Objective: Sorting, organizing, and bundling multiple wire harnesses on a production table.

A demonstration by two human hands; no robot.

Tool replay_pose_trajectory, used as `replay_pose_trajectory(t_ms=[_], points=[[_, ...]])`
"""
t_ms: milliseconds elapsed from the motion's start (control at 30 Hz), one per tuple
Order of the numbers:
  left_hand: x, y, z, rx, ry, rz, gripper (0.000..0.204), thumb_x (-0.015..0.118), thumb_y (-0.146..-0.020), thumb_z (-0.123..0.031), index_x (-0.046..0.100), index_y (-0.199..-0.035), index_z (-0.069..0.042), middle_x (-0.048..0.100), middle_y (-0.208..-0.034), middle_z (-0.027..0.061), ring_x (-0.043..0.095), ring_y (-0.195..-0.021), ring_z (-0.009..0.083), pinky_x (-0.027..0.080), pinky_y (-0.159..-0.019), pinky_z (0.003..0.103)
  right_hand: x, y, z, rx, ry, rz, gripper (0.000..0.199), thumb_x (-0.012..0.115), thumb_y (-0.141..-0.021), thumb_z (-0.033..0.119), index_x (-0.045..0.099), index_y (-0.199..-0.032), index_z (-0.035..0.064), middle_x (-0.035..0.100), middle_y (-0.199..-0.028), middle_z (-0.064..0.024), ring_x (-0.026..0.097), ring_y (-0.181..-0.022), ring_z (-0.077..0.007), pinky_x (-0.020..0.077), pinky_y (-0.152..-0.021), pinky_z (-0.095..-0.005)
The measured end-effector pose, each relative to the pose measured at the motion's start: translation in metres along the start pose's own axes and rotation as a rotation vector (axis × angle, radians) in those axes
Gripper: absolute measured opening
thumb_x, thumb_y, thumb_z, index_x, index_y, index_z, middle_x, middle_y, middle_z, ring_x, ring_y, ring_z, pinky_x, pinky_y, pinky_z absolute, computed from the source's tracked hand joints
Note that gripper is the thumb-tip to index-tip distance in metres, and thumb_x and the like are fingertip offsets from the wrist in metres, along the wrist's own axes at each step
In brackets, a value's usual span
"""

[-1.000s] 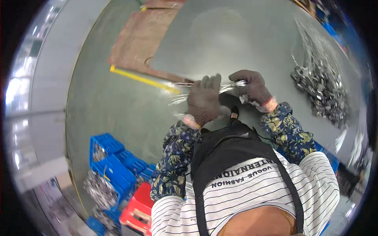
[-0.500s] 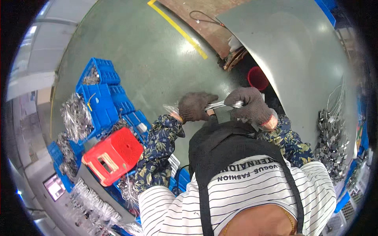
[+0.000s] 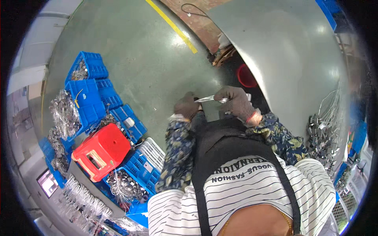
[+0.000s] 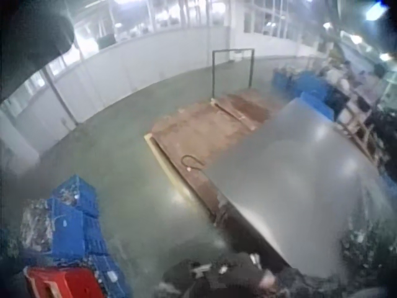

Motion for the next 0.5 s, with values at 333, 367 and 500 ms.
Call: replay_pose_trajectory(t_ms=[333, 367, 500], points=[[-0.045, 0.085, -0.057, 0.049, 0.036, 0.328, 0.031, 0.059, -0.092, -0.04, 0.069, -0.09, -0.01, 0.069, -0.079, 0.0147, 0.069, -0.071, 0.0344, 0.053, -0.065, 0.046, -0.083, -0.075, -0.054, 0.17, -0.275, 0.571, 0.024, 0.076, -0.062, -0.002, 0.067, -0.084, 0.0, 0.066, -0.084, -0.0027, 0.063, -0.071, -0.0115, 0.0506, -0.062, -0.0281], [-0.04, 0.085, -0.066, 0.066, 0.034, 0.377, 0.033, 0.058, -0.091, -0.041, 0.071, -0.089, -0.01, 0.07, -0.082, 0.0147, 0.069, -0.072, 0.0346, 0.053, -0.066, 0.045, -0.087, -0.072, -0.054, 0.164, -0.208, 0.628, 0.024, 0.076, -0.063, 0.001, 0.068, -0.085, 0.0002, 0.066, -0.084, -0.0027, 0.063, -0.075, -0.0109, 0.0511, -0.065, -0.0283], [0.056, 0.055, -0.069, -0.227, 0.342, 0.284, 0.041, 0.061, -0.09, -0.045, 0.064, -0.107, -0.008, 0.07, -0.081, 0.0167, 0.07, -0.078, 0.0376, 0.053, -0.074, 0.048, -0.121, -0.061, -0.026, -0.153, 0.443, 0.52, 0.025, 0.076, -0.066, 0.004, 0.069, -0.089, 0.0026, 0.069, -0.088, -0.0058, 0.066, -0.082, -0.016, 0.0523, -0.074, -0.031]])
Point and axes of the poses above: each hand's wrist, its own y-axis away from the middle knuckle, its own x-axis out of the palm, z = x × y, the point moved 3 cm from there along -y, towards the middle knuckle
